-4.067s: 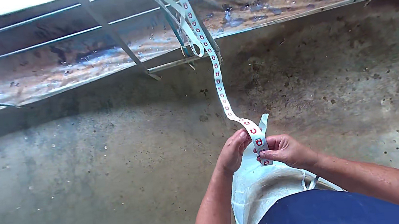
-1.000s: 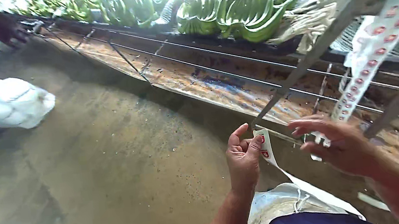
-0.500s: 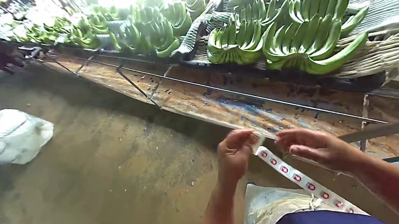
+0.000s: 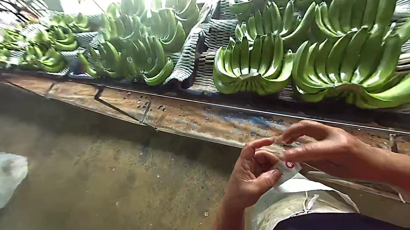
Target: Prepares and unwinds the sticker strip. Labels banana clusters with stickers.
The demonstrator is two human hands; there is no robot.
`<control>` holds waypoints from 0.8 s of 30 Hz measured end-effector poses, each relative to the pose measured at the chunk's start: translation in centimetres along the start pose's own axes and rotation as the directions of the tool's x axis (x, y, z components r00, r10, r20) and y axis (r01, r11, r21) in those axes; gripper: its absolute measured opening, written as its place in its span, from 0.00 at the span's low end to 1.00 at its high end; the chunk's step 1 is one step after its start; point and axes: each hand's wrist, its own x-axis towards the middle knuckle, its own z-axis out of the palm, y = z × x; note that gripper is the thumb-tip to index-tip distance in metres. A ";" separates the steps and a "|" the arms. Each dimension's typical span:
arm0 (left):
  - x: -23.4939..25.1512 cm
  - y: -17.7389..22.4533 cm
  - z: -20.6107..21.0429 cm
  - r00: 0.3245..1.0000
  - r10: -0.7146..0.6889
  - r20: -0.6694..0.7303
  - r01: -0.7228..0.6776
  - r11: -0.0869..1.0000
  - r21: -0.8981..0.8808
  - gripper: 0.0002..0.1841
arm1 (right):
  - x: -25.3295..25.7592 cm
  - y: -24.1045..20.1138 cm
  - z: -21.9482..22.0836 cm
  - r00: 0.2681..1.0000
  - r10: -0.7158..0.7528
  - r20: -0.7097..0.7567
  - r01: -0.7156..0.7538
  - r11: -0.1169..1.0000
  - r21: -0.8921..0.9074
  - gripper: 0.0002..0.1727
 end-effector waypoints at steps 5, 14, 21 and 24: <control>4.8 0.8 -3.8 0.989 -0.070 0.132 0.085 0.990 -0.111 0.32 | 5.7 2.5 -2.2 0.927 -0.329 0.180 0.364 0.905 -0.220 0.06; 10.1 2.9 -13.3 0.997 0.043 0.058 -0.041 0.999 -0.031 0.32 | 12.4 9.3 -5.7 1.000 -0.028 -0.006 0.027 0.992 -0.124 0.09; 8.1 17.0 -30.9 0.770 0.365 -0.523 -0.067 0.862 0.503 0.14 | 18.8 20.1 -10.1 0.345 0.921 0.183 -0.687 0.381 -0.619 0.08; 9.1 17.9 -35.7 0.875 0.353 -0.331 -0.119 0.820 0.560 0.16 | 17.9 24.5 -8.1 0.165 0.983 0.085 -0.624 0.171 -0.762 0.07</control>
